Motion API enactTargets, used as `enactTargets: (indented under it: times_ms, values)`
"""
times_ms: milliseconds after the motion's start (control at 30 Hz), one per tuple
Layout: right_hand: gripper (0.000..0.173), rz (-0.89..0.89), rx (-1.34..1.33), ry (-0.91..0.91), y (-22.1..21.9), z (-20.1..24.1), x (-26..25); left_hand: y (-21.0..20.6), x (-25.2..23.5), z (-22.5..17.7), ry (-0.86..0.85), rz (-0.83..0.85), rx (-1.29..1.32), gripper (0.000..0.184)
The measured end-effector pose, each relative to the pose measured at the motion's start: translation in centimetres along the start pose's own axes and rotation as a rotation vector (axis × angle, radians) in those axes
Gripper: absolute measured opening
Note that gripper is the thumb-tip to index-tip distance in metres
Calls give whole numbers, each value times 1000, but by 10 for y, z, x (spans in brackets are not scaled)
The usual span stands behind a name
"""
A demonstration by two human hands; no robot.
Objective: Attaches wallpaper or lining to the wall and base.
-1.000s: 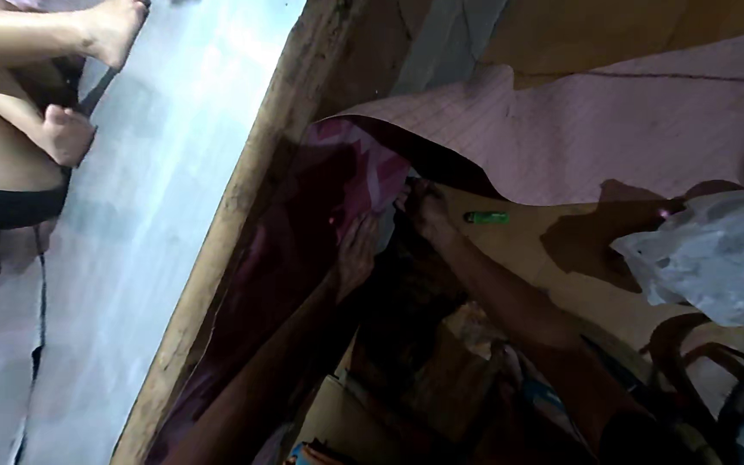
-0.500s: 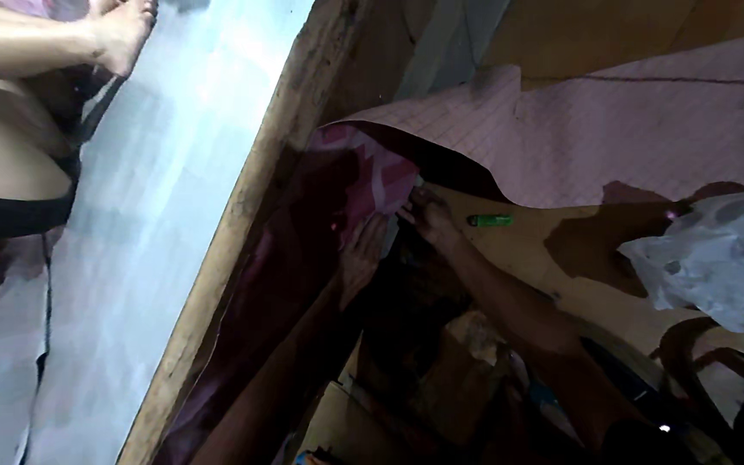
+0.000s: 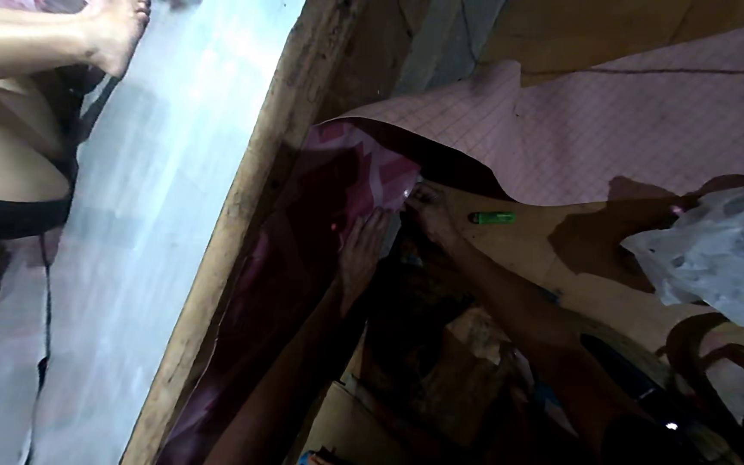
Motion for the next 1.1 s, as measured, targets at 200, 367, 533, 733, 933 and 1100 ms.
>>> enactTargets:
  times_ms: [200,367,533,733,933,1100]
  values:
    - [9,5,121,146,0,4,-1,1,0,0,-20,-12,-11,49]
    - [8,20,217,175,-1,11,-2,-1,1,0,5,-61,20,51]
    - [5,22,235,245,-3,14,1,-4,2,-2,39,-85,-6,52]
    - [10,-77,364,353,-7,18,17,0,0,-1,22,-85,-10,51]
    - [9,-130,338,481,-13,6,19,1,2,-1,0,-32,-53,51]
    - [10,-156,436,606,-15,10,17,2,0,-2,-21,-10,-111,50]
Point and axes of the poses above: each hand's wrist, its own x-axis away from the middle knuckle, its own y-axis out of the back of the hand, z = x × y, the point moved 3 cm from there along -x, towards the middle knuckle, and after that the axes turned 13 degrees about -z, right-handed, at the moved point
